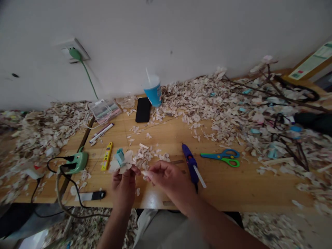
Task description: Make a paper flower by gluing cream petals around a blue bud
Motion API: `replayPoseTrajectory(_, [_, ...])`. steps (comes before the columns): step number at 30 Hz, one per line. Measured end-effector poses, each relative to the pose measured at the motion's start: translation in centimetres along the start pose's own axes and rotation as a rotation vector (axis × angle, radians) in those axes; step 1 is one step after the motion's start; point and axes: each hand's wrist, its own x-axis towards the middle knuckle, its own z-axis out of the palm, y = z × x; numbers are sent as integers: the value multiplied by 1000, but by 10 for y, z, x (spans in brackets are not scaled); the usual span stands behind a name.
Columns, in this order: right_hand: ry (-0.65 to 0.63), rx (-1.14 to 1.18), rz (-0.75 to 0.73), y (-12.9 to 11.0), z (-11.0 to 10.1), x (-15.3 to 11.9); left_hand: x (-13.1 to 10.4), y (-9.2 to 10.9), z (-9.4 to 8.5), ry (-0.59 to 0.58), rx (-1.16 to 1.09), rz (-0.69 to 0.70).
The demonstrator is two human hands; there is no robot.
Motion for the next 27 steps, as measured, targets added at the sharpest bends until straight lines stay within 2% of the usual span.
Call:
replayPoseTrajectory(5, [105, -87, -254, -15, 4, -15, -4, 8, 11, -102, 63, -24])
replayPoseTrajectory(8, [166, -167, -388, -21, 4, -19, -8, 11, 15, -125, 140, -25])
replayPoseTrajectory(15, [196, -600, -721, -45, 2, -39, -18, 3, 10, -153, 313, 15])
replayPoseTrajectory(20, [209, -697, -721, -56, -8, -50, -19, 11, 21, -81, 348, 101])
replayPoseTrajectory(25, [209, -671, -737, -59, -12, -56, -17, 19, 31, -34, 372, 38])
replayPoseTrajectory(27, [213, -664, -744, -59, -12, -60, -17, 21, 33, -50, 424, 67])
